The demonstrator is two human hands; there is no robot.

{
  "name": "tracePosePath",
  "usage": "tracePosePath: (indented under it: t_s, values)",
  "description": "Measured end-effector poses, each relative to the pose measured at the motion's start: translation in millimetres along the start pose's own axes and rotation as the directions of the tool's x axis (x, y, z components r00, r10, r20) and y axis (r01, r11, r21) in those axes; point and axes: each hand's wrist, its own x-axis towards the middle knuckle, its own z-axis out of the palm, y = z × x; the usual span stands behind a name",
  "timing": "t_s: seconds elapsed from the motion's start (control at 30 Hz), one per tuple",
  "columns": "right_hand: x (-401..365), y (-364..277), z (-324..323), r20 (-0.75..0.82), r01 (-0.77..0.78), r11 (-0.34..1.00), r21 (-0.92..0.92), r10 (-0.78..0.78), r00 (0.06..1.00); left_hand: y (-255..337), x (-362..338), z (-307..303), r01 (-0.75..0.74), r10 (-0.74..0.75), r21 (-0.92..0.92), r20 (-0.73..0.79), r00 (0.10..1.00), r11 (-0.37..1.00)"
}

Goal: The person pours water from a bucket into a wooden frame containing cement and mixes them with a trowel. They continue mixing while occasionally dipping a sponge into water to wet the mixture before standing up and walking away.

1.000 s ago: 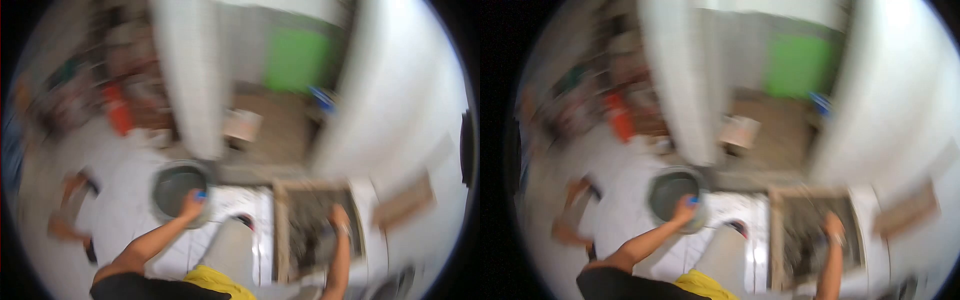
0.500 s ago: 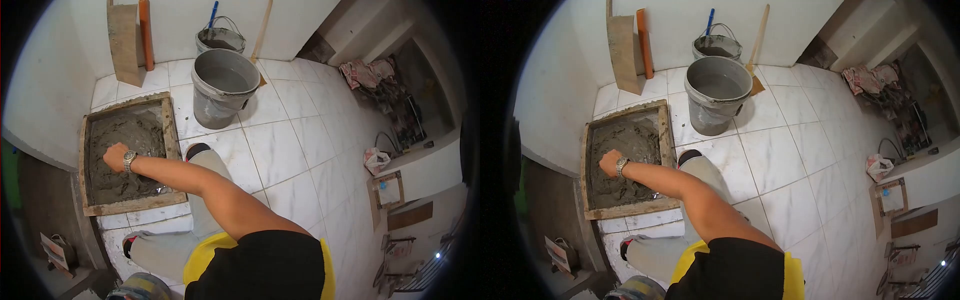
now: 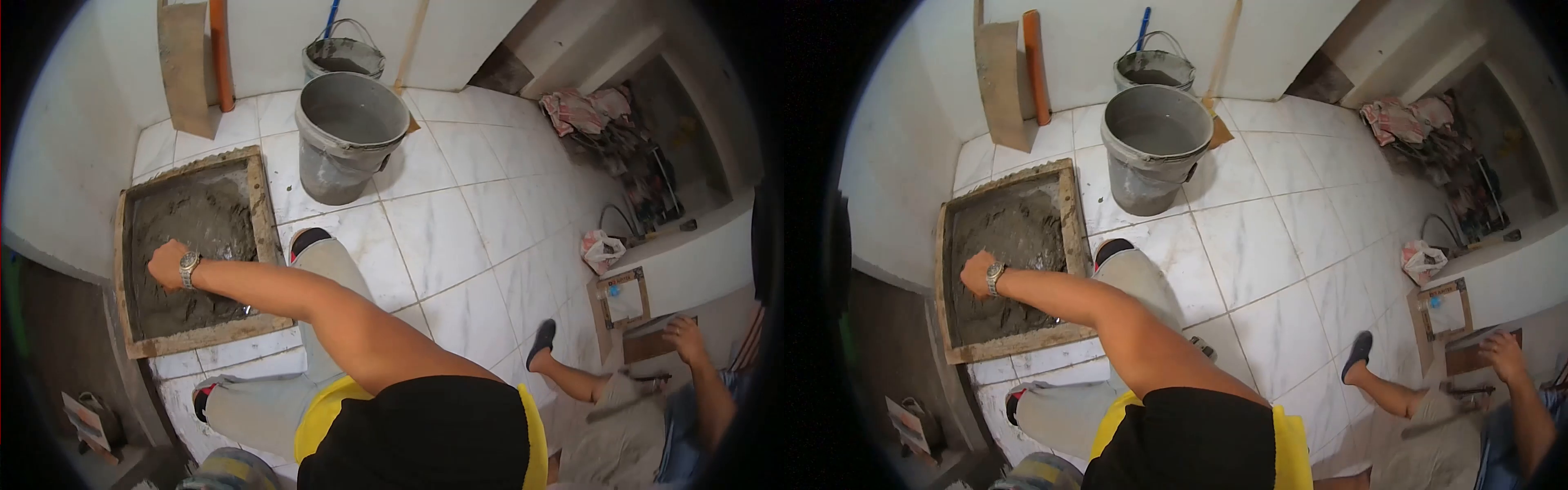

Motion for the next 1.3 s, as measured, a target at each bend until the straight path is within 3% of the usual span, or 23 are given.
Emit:
tracePosePath:
  t_s: [0.07, 0.1, 0.17, 0.2, 0.27, 0.33, 0.4, 0.47, 0.53, 0.6, 0.67, 0.83, 0.93, 0.97, 1.03, 1.07, 1.1, 1.13, 1.17, 1.2, 1.23, 1.27, 1.3]
  values:
    - [1, 3, 14, 0.028, 0.048, 0.991, -0.127, -0.045, 0.999, -33, 29, 3, -0.044, 0.042, 0.036, 0.062, 0.997, 0.998]
    - [-14, -2, -7, 0.157, 0.092, 0.976, -0.198, -0.061, 0.986, -52, 39, 0, -0.029, 0.025, 0.079, 0.05, 0.998, 0.996]
    - [-22, 1, -1, 0.287, 0.135, 0.962, -0.238, -0.063, 0.956, 20, -17, 4, 0.188, -0.177, -0.271, 0.065, 0.982, 0.944]
    - [-29, 2, -13, 0.467, 0.222, 0.93, -0.292, -0.064, 0.882, 59, -42, 5, 0.226, -0.249, -0.19, -0.107, 0.963, 0.955]
    - [-41, 22, -28, 0.527, 0.262, 0.92, -0.292, -0.074, 0.847, 44, -39, 2, 0.208, -0.226, -0.171, -0.097, 0.969, 0.963]
    - [-46, 38, -49, 0.582, 0.142, 0.948, -0.284, 0.052, 0.812, 59, -49, -1, 0.25, -0.275, -0.185, -0.125, 0.953, 0.95]
    - [-66, 49, -63, 0.583, -0.119, 0.981, -0.155, 0.188, 0.791, 65, -52, 0, 0.213, -0.263, -0.291, -0.146, 0.954, 0.933]
    - [-93, 63, -62, 0.72, -0.492, 0.863, 0.113, 0.27, 0.639, 61, -48, 2, 0.248, -0.305, -0.32, -0.14, 0.942, 0.915]
    - [-131, 55, -47, 0.634, -0.592, 0.752, 0.289, 0.312, 0.707, 50, -46, 11, 0.208, -0.227, -0.105, -0.212, 0.951, 0.972]
    - [-180, 61, 29, 0.397, -0.405, 0.885, 0.229, 0.295, 0.869, 45, -47, 16, 0.251, -0.258, -0.058, -0.221, 0.941, 0.966]
    - [-199, 23, 49, 0.439, -0.521, 0.853, 0.028, 0.458, 0.773, 48, -43, 15, 0.281, -0.275, -0.009, -0.243, 0.93, 0.96]
    - [-227, 1, 103, 0.438, -0.644, 0.763, 0.058, 0.56, 0.703, 50, -44, 19, 0.298, -0.266, 0.079, -0.278, 0.923, 0.951]
    - [-222, -8, 66, 0.428, -0.642, 0.767, 0.015, 0.575, 0.697, 42, -42, 35, 0.359, -0.379, -0.135, -0.182, 0.907, 0.924]
    - [-234, -6, 53, 0.464, -0.608, 0.793, 0.036, 0.526, 0.713, 18, -40, 33, 0.345, -0.378, -0.208, -0.149, 0.914, 0.915]
    - [-264, 23, 26, 0.144, -0.186, 0.896, 0.403, 0.139, 0.98, 64, -41, 23, 0.396, -0.377, 0.089, -0.173, 0.91, 0.914]
    - [-279, 30, 6, 0.384, -0.601, 0.613, 0.513, 0.462, 0.799, 44, -34, 24, 0.392, -0.376, 0.099, -0.145, 0.915, 0.915]
    - [-304, 40, -29, 0.354, -0.547, 0.681, 0.487, 0.418, 0.837, 47, -32, 18, 0.432, -0.427, 0.016, -0.133, 0.895, 0.902]
    - [-335, 50, -63, 0.448, -0.656, 0.67, 0.347, 0.497, 0.744, 58, -31, 11, 0.438, -0.432, 0.009, -0.15, 0.889, 0.899]
    - [-383, 65, -85, 0.434, -0.709, 0.61, 0.353, 0.564, 0.702, 75, -31, 4, 0.539, -0.545, -0.086, -0.197, 0.815, 0.838]
    - [-455, 103, -96, 0.549, -0.802, 0.571, 0.179, 0.619, 0.562, 96, -35, -22, 0.625, -0.648, -0.171, -0.239, 0.723, 0.761]
    - [-510, 112, -128, 0.441, -0.655, 0.752, 0.076, 0.564, 0.698, 107, -35, -42, 0.646, -0.774, -0.472, -0.138, 0.618, 0.6]
    - [-549, 98, -175, 0.522, -0.837, 0.547, 0.015, 0.71, 0.473, 81, -41, -56, 0.647, -0.774, -0.472, -0.134, 0.619, 0.599]
    - [-605, 97, -208, 0.593, -0.83, 0.55, -0.096, 0.701, 0.397, 34, -46, -70, 0.668, -0.698, -0.209, -0.145, 0.701, 0.714]
